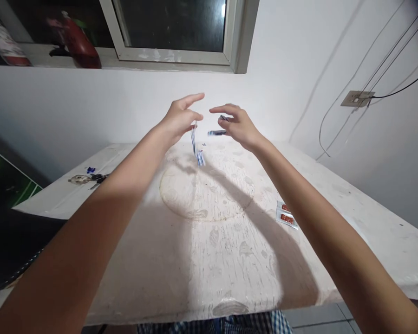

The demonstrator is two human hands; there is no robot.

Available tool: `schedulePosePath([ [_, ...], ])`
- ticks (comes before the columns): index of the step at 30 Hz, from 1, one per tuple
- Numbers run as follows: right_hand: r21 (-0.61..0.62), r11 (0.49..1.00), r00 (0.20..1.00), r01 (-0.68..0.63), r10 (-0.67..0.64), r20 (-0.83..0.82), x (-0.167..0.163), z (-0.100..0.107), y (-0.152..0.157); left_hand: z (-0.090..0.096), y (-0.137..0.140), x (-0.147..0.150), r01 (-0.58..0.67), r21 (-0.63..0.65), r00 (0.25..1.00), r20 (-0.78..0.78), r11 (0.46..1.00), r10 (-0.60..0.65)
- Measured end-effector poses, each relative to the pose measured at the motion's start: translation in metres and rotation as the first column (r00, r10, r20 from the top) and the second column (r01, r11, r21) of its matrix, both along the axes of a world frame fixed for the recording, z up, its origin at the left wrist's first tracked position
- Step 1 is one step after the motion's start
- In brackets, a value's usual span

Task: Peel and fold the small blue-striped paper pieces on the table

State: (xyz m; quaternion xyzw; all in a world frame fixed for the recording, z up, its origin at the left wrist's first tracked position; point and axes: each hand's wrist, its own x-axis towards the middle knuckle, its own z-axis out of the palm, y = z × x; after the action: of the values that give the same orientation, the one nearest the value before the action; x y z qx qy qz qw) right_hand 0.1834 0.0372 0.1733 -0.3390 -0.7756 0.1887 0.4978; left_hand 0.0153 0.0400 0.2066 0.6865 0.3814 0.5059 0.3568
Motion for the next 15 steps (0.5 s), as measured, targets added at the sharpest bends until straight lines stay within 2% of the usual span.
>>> schedulePosePath([
  [2, 0.079, 0.997, 0.999, 0.012, -0.014, 0.028, 0.002, 0.005, 0.002, 0.007, 0.001, -0.001, -0.006, 0.061, 1.0, -0.021, 0.998, 0.007],
  [4, 0.104, 0.994, 1.0, 0.014, -0.017, 0.026, 0.004, 0.007, 0.001, 0.007, 0.003, -0.002, -0.036, 0.094, 0.999, -0.026, 0.995, 0.039],
  [7, 0.074, 0.997, 1.0, 0.015, -0.015, 0.002, 0.009, 0.003, -0.005, -0.007, 0.004, -0.006, -0.086, 0.084, 0.996, -0.001, 0.993, 0.086],
  [9, 0.04, 0.999, 1.0, 0.017, -0.018, 0.017, 0.015, -0.009, -0.009, -0.027, 0.001, -0.011, -0.102, 0.062, 0.995, 0.002, 0.993, 0.102],
  [11, 0.007, 0.999, 0.995, 0.032, -0.032, 0.09, 0.023, -0.029, -0.012, -0.055, -0.006, -0.018, -0.099, 0.025, 0.993, -0.054, 0.995, 0.101],
  [13, -0.046, 0.996, 0.975, 0.074, -0.063, 0.215, 0.029, -0.058, -0.016, -0.087, -0.015, -0.028, -0.041, -0.054, 0.974, -0.224, 0.998, 0.028],
  [15, -0.153, 0.982, 0.93, 0.107, -0.045, 0.365, 0.03, -0.091, -0.021, -0.121, -0.024, -0.038, 0.021, -0.128, 0.876, -0.476, 0.992, -0.08],
])
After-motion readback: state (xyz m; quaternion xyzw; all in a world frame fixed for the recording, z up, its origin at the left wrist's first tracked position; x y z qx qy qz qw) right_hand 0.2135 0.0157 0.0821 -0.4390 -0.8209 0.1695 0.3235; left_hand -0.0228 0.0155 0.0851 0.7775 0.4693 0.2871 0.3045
